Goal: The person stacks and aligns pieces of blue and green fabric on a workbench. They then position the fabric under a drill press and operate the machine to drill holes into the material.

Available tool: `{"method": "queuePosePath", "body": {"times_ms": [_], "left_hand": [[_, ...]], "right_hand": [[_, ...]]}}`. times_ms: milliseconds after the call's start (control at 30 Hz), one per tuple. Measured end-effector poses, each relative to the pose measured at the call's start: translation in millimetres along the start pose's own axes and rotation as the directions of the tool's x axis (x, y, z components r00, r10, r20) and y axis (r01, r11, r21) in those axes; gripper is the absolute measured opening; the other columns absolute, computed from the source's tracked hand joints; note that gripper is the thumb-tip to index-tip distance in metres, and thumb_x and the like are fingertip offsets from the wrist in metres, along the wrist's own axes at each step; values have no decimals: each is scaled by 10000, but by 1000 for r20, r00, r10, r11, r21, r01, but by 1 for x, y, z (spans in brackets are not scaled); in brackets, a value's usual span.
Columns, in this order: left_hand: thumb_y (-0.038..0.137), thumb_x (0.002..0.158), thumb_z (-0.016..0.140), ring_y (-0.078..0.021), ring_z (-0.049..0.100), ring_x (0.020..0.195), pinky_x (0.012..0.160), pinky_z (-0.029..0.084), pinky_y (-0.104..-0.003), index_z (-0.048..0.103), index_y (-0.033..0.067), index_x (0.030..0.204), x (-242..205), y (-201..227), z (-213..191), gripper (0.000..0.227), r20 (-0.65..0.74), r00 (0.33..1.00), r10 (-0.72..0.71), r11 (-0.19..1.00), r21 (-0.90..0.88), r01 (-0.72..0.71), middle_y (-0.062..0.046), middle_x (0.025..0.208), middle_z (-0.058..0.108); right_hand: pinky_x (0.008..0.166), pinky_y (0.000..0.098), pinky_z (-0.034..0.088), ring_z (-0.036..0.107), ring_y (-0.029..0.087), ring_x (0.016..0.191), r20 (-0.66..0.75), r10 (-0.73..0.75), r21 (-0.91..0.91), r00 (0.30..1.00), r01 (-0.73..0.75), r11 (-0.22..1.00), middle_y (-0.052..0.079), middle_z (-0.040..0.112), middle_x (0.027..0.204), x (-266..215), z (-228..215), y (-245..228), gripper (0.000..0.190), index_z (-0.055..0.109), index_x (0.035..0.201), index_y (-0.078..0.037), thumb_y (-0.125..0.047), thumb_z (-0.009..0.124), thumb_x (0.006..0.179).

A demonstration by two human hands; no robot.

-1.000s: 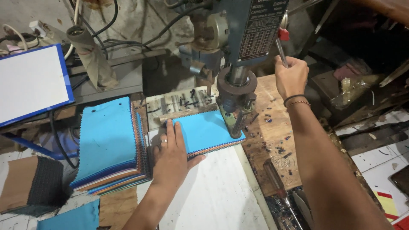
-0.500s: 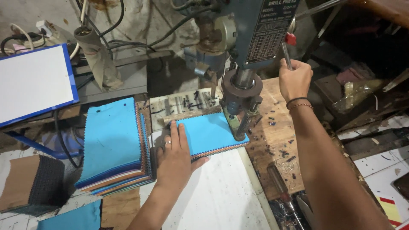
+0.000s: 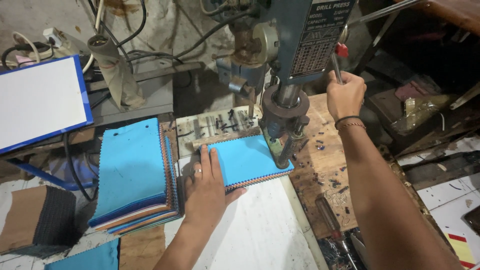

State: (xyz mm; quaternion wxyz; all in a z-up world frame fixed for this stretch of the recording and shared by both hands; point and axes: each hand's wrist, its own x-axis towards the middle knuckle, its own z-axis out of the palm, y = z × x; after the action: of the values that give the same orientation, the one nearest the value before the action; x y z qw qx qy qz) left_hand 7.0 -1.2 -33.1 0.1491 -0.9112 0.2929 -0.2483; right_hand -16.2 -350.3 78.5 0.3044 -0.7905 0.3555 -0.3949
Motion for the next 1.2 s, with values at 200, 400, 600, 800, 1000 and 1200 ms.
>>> {"method": "queuePosePath", "body": {"times_ms": [200,400,600,800,1000,1200], "left_hand": [[1094,691,373,-178,570,1252,803,563,-274,306,51,1607,-1,2,5,1390,-22,1000,-14,1000,-14,13,-125,1677,317],[1094,696,354,-172,567,1262,797,567,-263,312,52,1605,0,1,1,1383,-11,1000,-4,1000,1,4,-127,1667,337],[1098,688,375,-178,557,1261,813,573,-282,287,48,1612,0,2,5,1400,3,1000,-8,1000,-17,8,-121,1682,301],[1101,686,382,-170,565,1247,794,576,-270,290,46,1609,1,1,0,1405,12,1000,-2,1000,-19,2,-123,1681,301],[1101,687,461,-194,559,1261,791,599,-297,264,36,1612,4,0,0,1425,70,997,23,997,-75,-18,-139,1678,277],[1084,709,533,-203,576,1253,780,617,-309,205,28,1620,6,-2,-5,1433,176,983,50,989,-148,-24,-147,1689,218]], "right_hand": [[537,337,160,191,117,563,3,10,28,1000,-10,1000,-63,238,600,0,2,0,579,278,605,-184,-222,615,1075],[542,354,181,207,128,568,6,32,19,999,-32,999,-59,242,603,1,2,-3,550,303,604,-179,-248,602,1061],[547,358,182,217,125,581,0,-3,42,1000,3,999,-54,247,614,5,8,2,521,308,606,-168,-245,586,1039],[555,372,191,220,124,588,-21,-54,60,998,55,997,-41,244,619,15,17,11,471,307,611,-154,-241,563,997],[550,400,179,218,125,593,-55,-104,59,993,107,992,-20,222,601,25,28,23,445,306,599,-145,-301,548,937],[561,413,284,285,137,652,-84,-182,89,980,190,978,13,269,633,38,37,42,419,494,638,-97,-342,601,961]]}}
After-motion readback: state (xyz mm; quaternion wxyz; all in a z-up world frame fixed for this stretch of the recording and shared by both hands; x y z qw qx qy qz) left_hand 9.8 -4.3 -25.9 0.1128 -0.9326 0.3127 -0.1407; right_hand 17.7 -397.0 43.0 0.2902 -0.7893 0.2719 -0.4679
